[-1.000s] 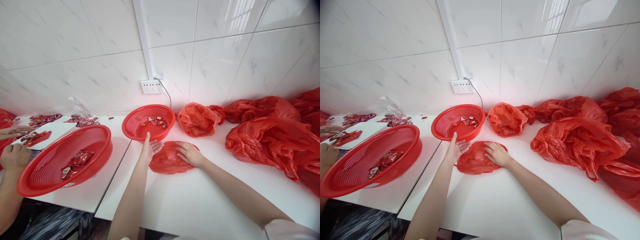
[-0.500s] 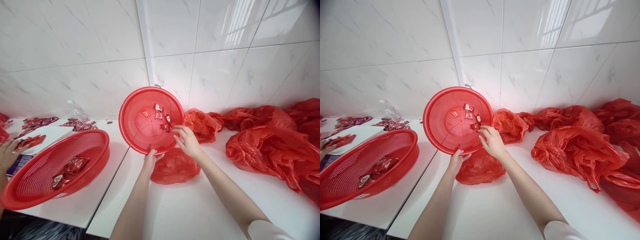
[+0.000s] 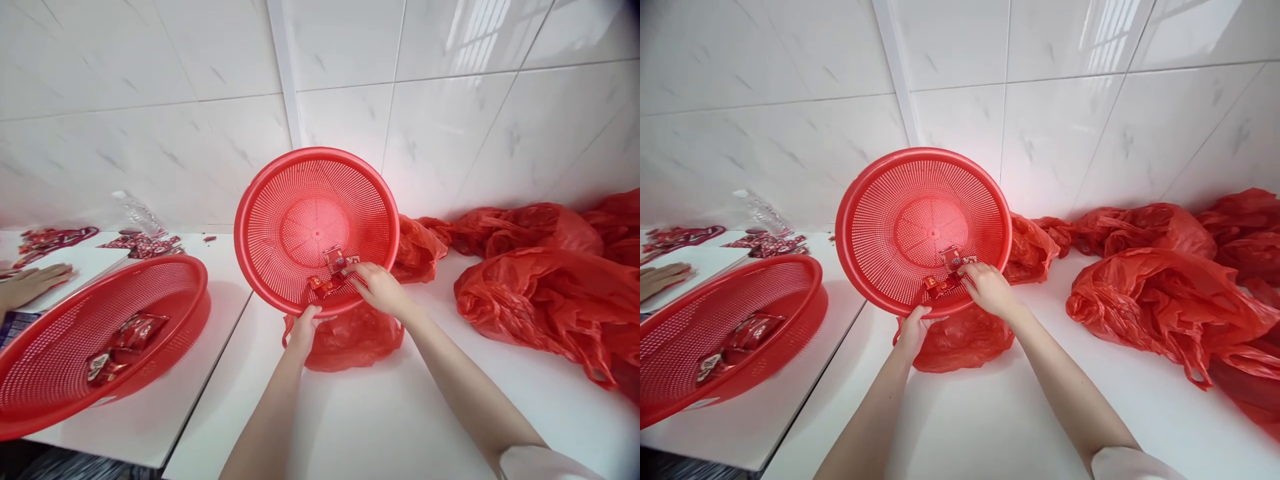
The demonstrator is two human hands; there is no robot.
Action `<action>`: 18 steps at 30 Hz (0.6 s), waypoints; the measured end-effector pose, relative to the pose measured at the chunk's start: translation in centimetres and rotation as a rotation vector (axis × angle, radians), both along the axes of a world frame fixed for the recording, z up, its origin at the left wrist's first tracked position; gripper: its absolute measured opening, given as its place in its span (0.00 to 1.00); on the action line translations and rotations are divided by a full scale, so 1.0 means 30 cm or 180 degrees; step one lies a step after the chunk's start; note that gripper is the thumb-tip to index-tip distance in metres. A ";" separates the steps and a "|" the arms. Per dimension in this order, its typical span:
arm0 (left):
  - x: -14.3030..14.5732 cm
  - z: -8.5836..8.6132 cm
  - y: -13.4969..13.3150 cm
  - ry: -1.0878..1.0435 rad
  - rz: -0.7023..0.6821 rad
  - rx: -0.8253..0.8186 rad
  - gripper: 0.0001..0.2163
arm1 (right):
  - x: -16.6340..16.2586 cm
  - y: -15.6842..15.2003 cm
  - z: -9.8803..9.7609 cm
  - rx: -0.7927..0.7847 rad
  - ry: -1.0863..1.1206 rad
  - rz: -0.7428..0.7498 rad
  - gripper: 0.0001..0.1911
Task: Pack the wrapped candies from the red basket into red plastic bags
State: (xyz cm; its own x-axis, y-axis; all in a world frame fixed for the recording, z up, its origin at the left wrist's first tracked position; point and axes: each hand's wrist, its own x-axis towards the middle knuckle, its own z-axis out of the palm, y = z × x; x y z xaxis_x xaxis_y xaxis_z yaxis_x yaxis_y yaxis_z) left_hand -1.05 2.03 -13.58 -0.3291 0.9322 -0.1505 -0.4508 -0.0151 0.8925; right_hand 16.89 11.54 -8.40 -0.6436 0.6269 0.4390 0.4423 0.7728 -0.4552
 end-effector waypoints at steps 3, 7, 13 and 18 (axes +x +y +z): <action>0.014 -0.005 -0.006 -0.0107 -0.0193 -0.0013 0.14 | -0.014 -0.013 -0.011 0.0078 -0.0245 0.0178 0.21; 0.037 -0.003 -0.012 -0.0186 -0.0206 0.0052 0.15 | -0.036 -0.038 -0.024 0.0126 -0.0411 0.0555 0.32; 0.034 0.010 -0.003 -0.0178 -0.0026 -0.0049 0.14 | -0.043 -0.045 -0.016 -0.0057 -0.0322 0.0888 0.26; 0.013 0.025 0.003 -0.0237 0.0063 -0.0069 0.14 | -0.041 -0.044 -0.009 -0.0285 -0.0096 0.0835 0.15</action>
